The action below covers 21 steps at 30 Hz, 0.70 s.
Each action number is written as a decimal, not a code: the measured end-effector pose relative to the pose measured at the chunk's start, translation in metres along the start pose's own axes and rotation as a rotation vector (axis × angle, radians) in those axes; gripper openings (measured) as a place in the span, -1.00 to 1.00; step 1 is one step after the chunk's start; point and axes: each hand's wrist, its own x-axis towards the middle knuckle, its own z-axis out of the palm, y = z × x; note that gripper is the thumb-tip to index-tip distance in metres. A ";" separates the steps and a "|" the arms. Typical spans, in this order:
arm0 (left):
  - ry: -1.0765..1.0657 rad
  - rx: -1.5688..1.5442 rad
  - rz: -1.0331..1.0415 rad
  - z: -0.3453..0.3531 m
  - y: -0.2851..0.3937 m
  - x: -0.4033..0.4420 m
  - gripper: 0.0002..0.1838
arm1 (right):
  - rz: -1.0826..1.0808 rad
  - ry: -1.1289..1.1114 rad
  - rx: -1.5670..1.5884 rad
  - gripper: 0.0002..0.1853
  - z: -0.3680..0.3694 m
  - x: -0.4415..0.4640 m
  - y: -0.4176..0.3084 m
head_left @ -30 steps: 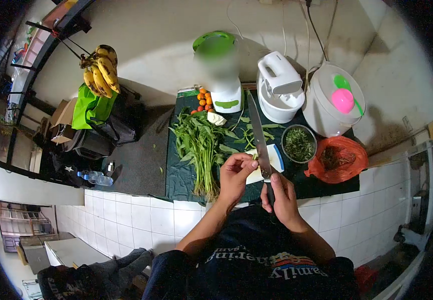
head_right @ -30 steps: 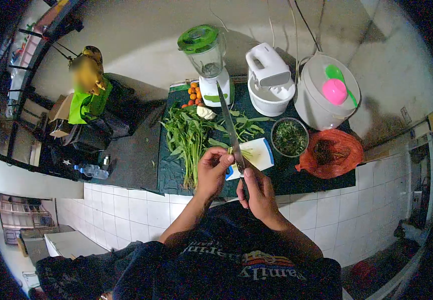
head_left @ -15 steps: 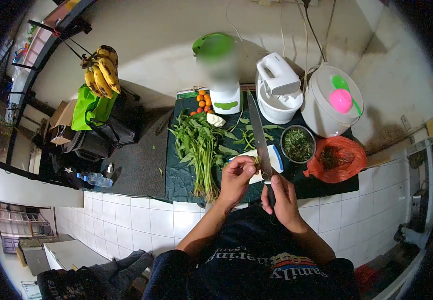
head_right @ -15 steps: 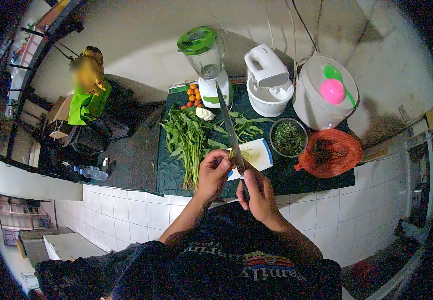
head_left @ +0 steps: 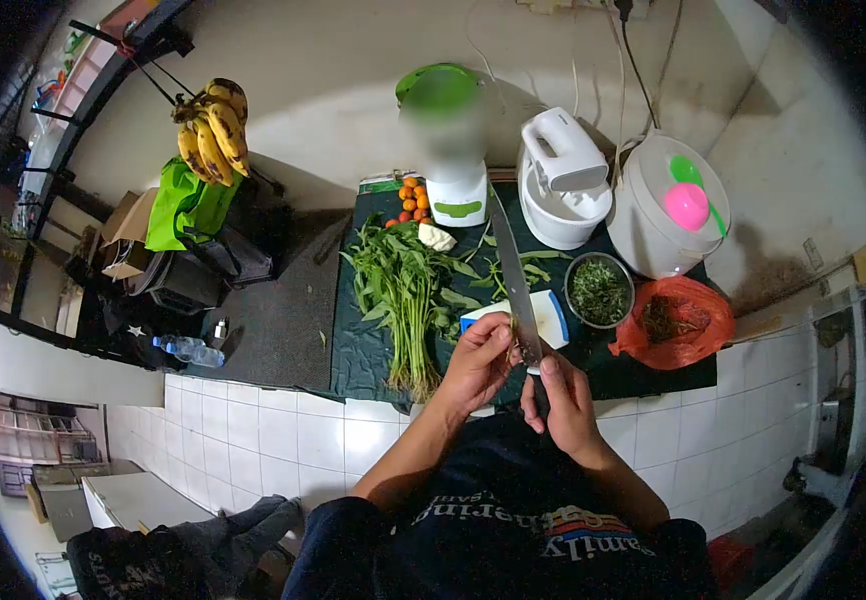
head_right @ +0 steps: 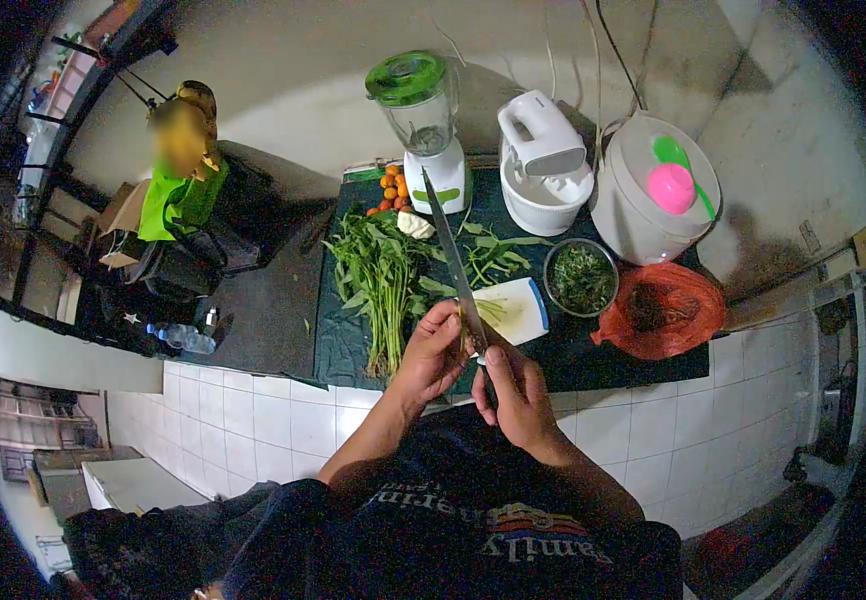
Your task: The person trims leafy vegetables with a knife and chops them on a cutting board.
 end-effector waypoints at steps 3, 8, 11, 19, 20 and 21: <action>-0.017 -0.001 0.027 0.001 0.002 0.000 -0.83 | 0.003 -0.011 0.003 -0.49 0.001 0.000 0.000; -0.202 -0.010 0.024 -0.019 -0.001 0.003 -0.78 | 0.007 0.001 -0.013 -0.46 0.004 -0.003 -0.001; -0.182 0.012 0.037 -0.018 -0.001 0.002 -0.79 | -0.012 -0.007 -0.025 -0.47 0.004 -0.004 0.001; -0.094 0.001 0.025 -0.010 -0.002 -0.002 -0.79 | -0.012 -0.020 0.005 -0.45 0.005 -0.006 0.000; -0.097 0.002 0.021 -0.014 -0.003 -0.002 -0.79 | -0.011 -0.021 0.004 -0.45 0.005 -0.007 0.000; -0.096 0.001 0.022 -0.019 -0.004 -0.001 -0.79 | -0.016 -0.025 -0.010 -0.45 0.005 -0.007 0.000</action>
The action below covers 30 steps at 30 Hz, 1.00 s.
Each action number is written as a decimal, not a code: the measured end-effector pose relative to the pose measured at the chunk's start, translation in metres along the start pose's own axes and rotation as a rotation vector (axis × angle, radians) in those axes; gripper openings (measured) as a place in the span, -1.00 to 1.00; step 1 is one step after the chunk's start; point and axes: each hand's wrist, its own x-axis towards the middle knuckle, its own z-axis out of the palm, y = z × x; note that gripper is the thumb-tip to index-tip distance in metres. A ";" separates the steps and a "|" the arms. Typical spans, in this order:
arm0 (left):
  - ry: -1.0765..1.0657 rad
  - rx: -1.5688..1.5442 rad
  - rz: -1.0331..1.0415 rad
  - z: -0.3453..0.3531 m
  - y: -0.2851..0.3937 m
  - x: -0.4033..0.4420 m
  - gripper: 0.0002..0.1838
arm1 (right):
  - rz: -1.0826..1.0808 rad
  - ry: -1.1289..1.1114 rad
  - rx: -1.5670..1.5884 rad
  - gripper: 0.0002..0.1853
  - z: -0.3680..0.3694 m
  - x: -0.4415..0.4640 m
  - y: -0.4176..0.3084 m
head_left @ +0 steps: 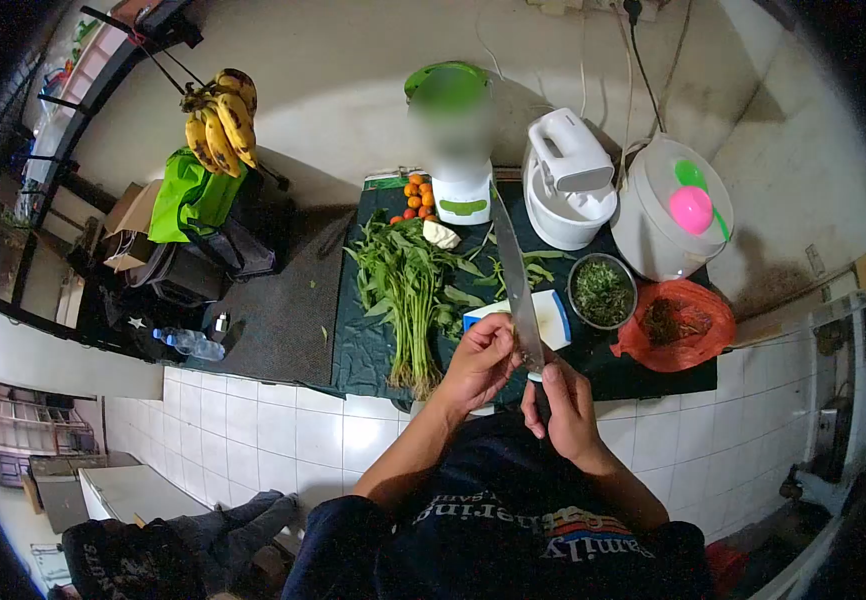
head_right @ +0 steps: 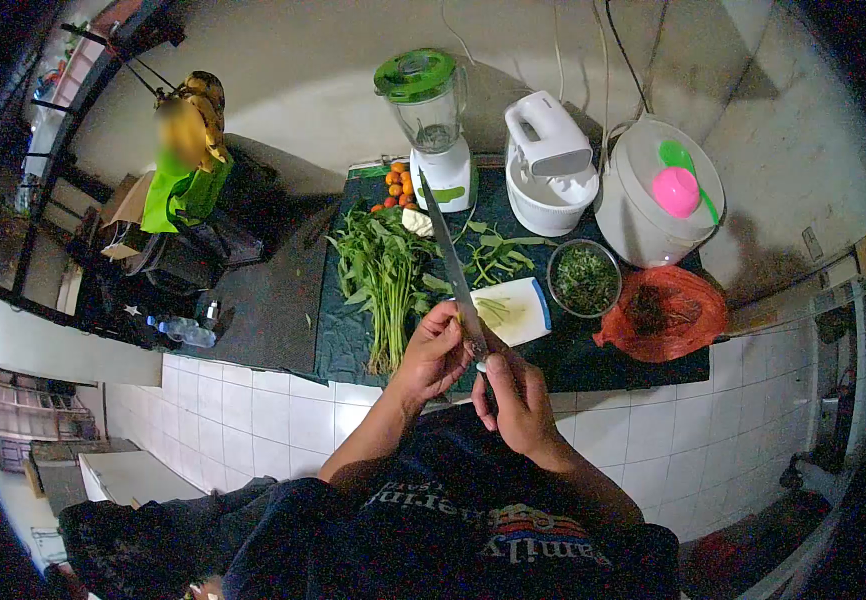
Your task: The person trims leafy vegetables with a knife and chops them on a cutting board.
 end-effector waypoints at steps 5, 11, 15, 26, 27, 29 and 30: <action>-0.086 0.049 0.009 -0.008 0.000 -0.003 -0.77 | -0.015 0.007 -0.003 -0.48 0.002 -0.002 -0.001; -0.032 0.091 0.073 0.011 0.010 -0.005 -0.86 | -0.026 -0.035 -0.060 -0.47 -0.002 -0.003 0.002; -0.070 0.136 0.089 -0.004 0.010 -0.004 -0.81 | -0.014 -0.038 -0.056 -0.48 -0.002 -0.006 0.004; -0.021 0.270 0.116 0.009 0.022 -0.001 -0.35 | -0.017 -0.067 -0.061 -0.48 -0.001 -0.008 -0.003; -0.020 0.271 0.116 0.010 0.022 -0.001 -0.35 | -0.015 -0.076 -0.087 -0.48 -0.001 -0.008 -0.004; -0.029 0.223 0.111 0.015 0.022 -0.001 -0.25 | -0.013 -0.083 -0.112 -0.48 0.000 -0.008 -0.006; -0.029 0.223 0.110 0.015 0.022 0.000 -0.25 | -0.001 -0.078 -0.143 -0.48 0.000 -0.007 -0.007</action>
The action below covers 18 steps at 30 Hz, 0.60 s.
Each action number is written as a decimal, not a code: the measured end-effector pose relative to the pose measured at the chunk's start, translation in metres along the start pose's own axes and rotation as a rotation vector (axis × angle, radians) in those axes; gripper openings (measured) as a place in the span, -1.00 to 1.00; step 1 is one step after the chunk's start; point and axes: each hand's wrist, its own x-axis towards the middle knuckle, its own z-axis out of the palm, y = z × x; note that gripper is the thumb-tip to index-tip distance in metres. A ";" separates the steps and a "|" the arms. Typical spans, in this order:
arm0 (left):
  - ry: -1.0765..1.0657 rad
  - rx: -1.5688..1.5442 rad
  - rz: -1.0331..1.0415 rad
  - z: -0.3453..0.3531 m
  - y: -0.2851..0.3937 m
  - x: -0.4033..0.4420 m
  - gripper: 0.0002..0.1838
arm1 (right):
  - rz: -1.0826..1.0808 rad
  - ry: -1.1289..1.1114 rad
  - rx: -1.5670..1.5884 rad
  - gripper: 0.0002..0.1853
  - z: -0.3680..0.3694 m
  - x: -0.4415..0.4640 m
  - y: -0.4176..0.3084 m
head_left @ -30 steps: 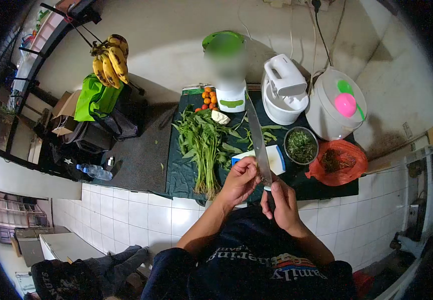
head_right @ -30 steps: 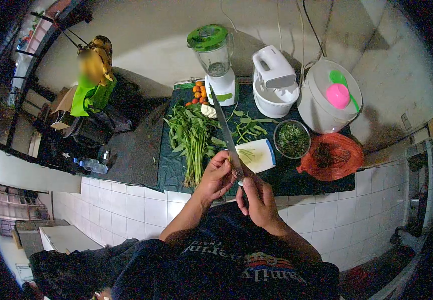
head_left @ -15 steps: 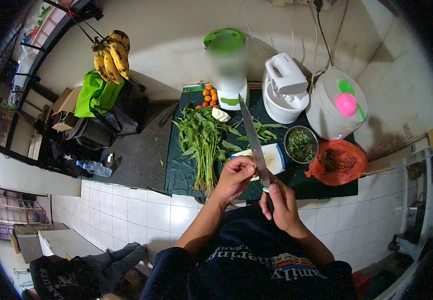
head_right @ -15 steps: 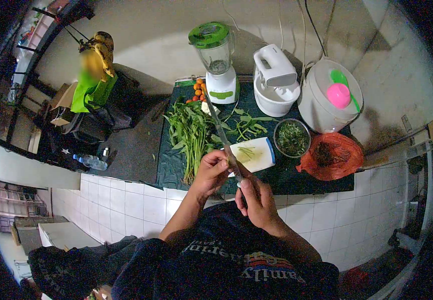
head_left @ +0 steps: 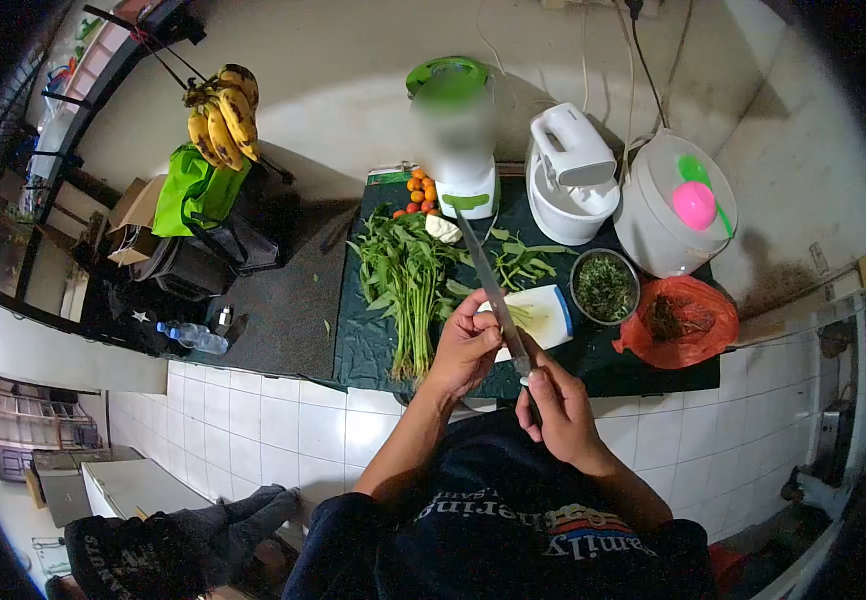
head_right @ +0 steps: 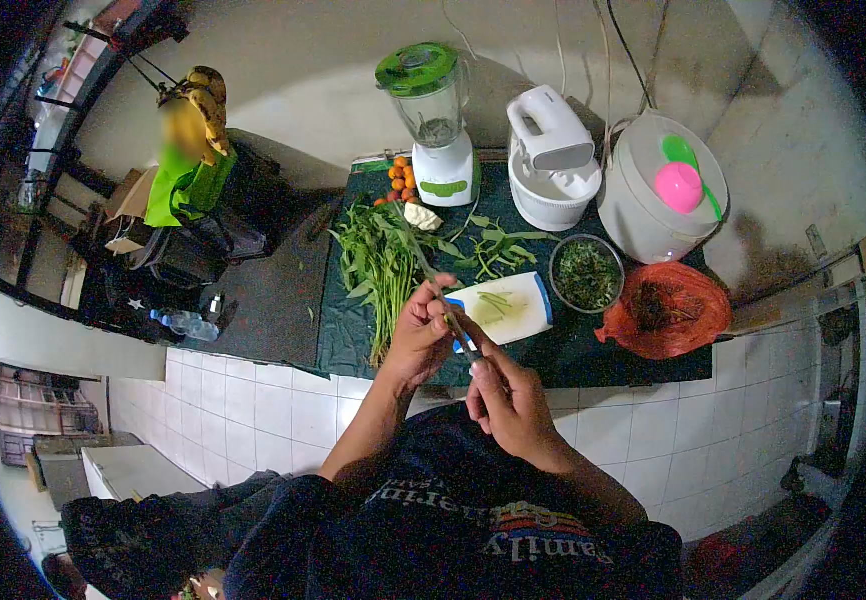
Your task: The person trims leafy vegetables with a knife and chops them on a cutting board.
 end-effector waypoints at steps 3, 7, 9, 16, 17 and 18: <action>-0.001 -0.018 0.012 0.001 -0.001 0.001 -0.20 | 0.029 0.004 -0.017 -0.46 0.002 0.001 0.001; 0.018 -0.016 0.015 -0.002 -0.005 0.003 -0.16 | 0.002 0.010 0.037 -0.43 0.003 0.001 0.007; 0.019 -0.009 0.021 -0.006 -0.007 0.004 -0.16 | 0.012 0.006 0.074 -0.42 0.002 0.004 0.003; 0.013 0.022 -0.051 -0.005 0.001 0.004 -0.21 | 0.049 -0.125 0.216 -0.42 -0.013 0.012 0.002; 0.027 0.027 -0.041 -0.004 0.001 0.005 -0.26 | 0.048 -0.125 0.216 -0.42 -0.014 0.013 0.004; 0.027 0.027 -0.042 -0.010 -0.004 0.006 -0.26 | 0.039 -0.117 0.209 -0.43 -0.015 0.015 0.006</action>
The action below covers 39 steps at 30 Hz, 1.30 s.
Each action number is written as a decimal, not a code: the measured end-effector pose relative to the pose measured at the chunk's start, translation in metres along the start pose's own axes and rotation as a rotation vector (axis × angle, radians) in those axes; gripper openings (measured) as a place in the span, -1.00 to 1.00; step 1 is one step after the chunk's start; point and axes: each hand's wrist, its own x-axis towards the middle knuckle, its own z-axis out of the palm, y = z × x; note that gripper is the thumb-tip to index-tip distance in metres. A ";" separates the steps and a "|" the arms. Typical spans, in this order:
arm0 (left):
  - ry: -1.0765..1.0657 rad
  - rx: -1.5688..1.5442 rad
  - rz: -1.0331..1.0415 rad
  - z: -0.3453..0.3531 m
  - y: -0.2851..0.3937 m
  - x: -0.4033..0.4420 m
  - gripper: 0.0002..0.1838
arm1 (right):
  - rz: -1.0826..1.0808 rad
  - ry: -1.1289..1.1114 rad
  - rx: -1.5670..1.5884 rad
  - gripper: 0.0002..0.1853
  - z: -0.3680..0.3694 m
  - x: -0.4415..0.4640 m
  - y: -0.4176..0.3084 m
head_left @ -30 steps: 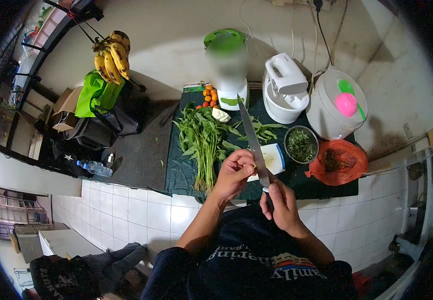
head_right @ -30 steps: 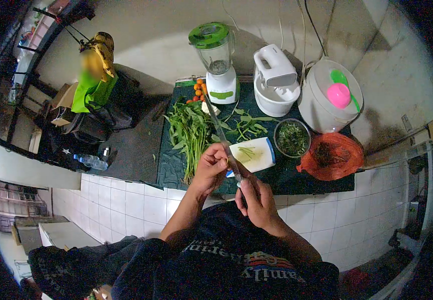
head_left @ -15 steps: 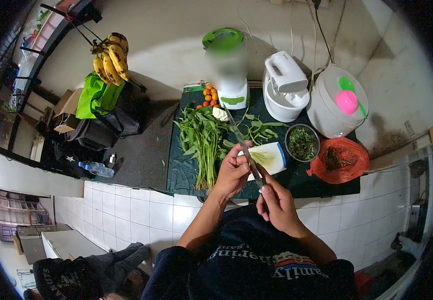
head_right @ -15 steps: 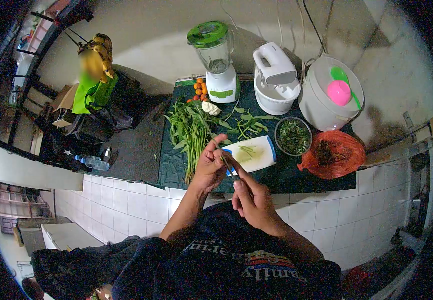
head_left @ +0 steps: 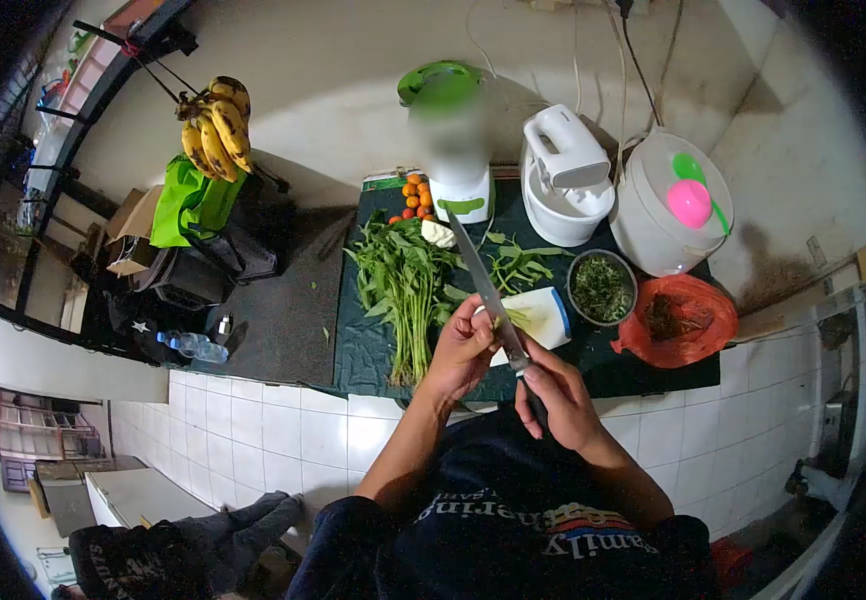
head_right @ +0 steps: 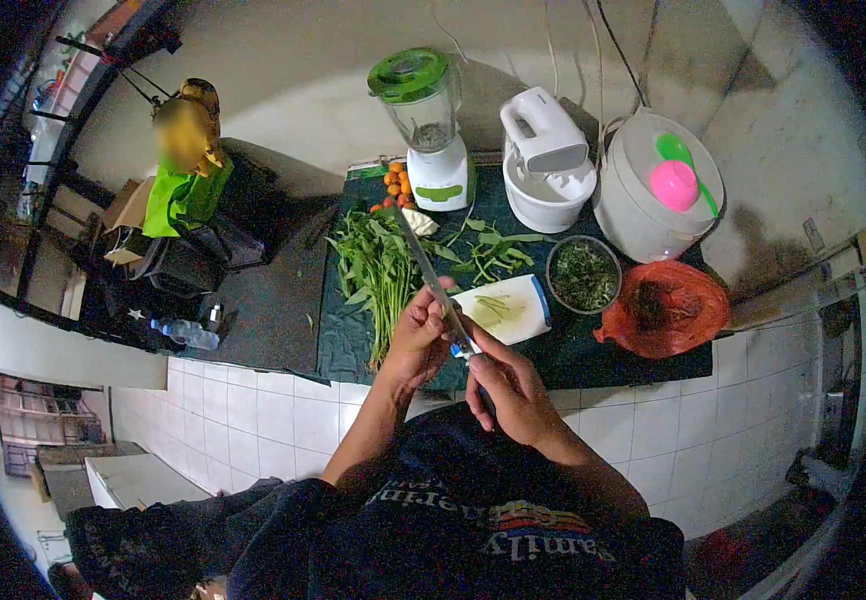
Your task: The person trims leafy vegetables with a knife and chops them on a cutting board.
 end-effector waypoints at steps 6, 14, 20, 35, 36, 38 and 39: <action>0.004 -0.004 0.060 -0.001 0.001 -0.002 -0.56 | 0.003 0.073 -0.019 -0.46 -0.001 0.003 -0.005; -0.027 -0.018 0.009 -0.003 -0.001 0.001 -0.46 | -0.001 0.107 -0.053 -0.46 0.000 0.003 -0.004; 0.033 -0.043 -0.017 0.000 -0.006 0.005 -0.39 | -0.011 0.128 -0.086 -0.46 0.002 0.002 -0.002; -0.003 -0.126 -0.031 -0.018 -0.023 -0.001 -0.38 | -0.028 0.208 -0.228 -0.48 0.016 -0.004 0.008; -0.003 -0.126 -0.030 -0.018 -0.024 -0.001 -0.38 | -0.029 0.205 -0.235 -0.48 0.016 -0.005 0.009; -0.019 -0.197 0.008 -0.018 -0.028 -0.001 -0.39 | -0.029 0.202 -0.243 -0.49 0.017 -0.007 0.013; -0.018 -0.197 0.009 -0.016 -0.025 -0.002 -0.39 | -0.029 0.204 -0.239 -0.49 0.018 -0.008 0.015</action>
